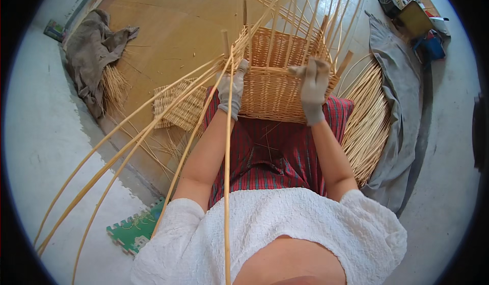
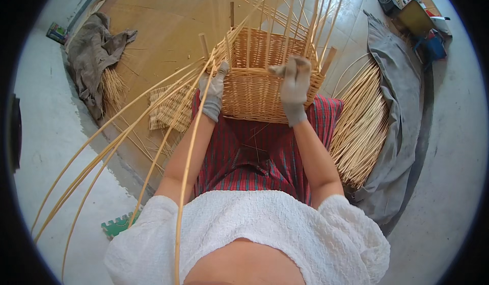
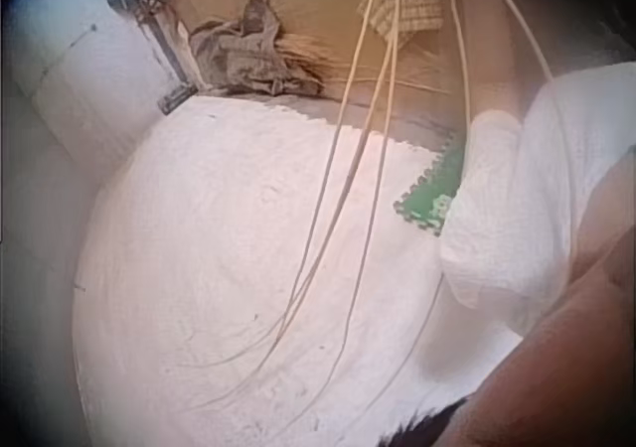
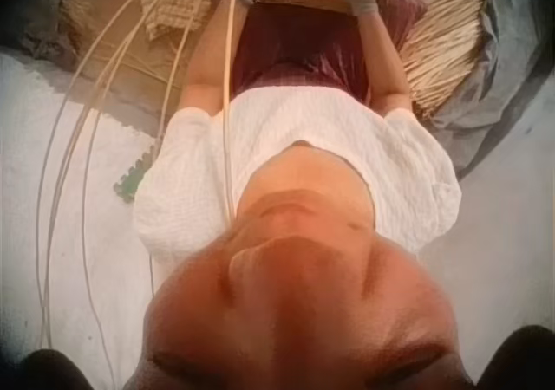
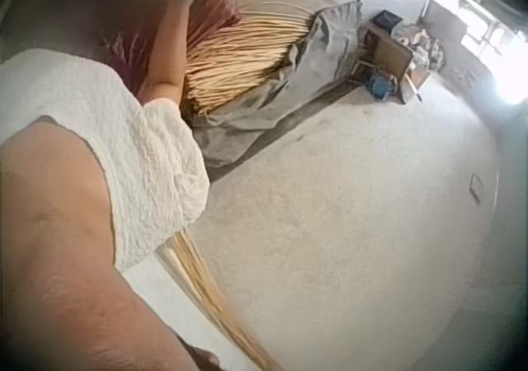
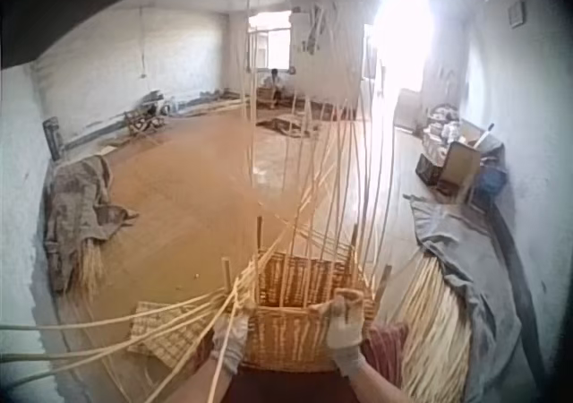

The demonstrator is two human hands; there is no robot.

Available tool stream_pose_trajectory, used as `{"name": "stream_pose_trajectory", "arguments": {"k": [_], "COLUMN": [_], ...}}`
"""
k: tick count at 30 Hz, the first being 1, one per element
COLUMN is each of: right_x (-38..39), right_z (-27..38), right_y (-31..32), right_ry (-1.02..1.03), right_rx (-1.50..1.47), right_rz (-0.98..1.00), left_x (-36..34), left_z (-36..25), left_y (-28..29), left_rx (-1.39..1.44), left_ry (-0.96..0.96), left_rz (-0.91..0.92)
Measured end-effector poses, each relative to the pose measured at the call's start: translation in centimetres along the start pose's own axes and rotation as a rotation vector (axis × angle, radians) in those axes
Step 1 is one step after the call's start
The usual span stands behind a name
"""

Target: The person weaves a basket by hand, interlacing thin bamboo strips through vertical stakes. They repeatedly thread, pull, and adjust the strips to build up the basket walls while seated on the floor.

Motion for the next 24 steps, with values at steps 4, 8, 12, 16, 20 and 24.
{"name": "stream_pose_trajectory", "arguments": {"k": [4, 8, 12, 16, 20, 24], "right_x": [-2.5, 1.1, 2.9, -1.5, 0.3, 0.0], "right_z": [0.3, 4.4, 5.7, 3.0, 2.7, 3.7], "right_y": [-4.2, -6.1, -4.4, 4.5, 5.9, 3.1], "right_ry": [-0.276, -0.332, -0.262, -0.29, -0.349, -0.372], "right_rx": [-0.093, -0.255, -0.184, 0.29, 0.087, 0.018], "right_rz": [-0.156, -0.263, -0.16, -0.054, -0.412, -0.282], "left_x": [-4.8, -1.6, -0.3, 4.5, 8.8, 3.9], "left_z": [-4.6, -3.9, -0.9, -1.8, -1.1, -4.6], "left_y": [3.5, 0.6, 1.6, 1.3, 0.4, -5.1], "left_rx": [-0.115, -0.073, -0.209, -0.086, -0.588, -0.551], "left_ry": [-0.059, 0.042, 0.069, -0.251, -0.713, -0.185], "left_rz": [0.181, 0.086, -0.013, -0.108, -0.086, 0.216]}}
Point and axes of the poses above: each hand's wrist, its own x-axis away from the middle knuckle, its own y-axis out of the back of the hand, z = x × y, the point moved 5 cm from there along -x, towards the middle knuckle, and after that the axes turned 13 degrees about y, right-handed, at the moved point
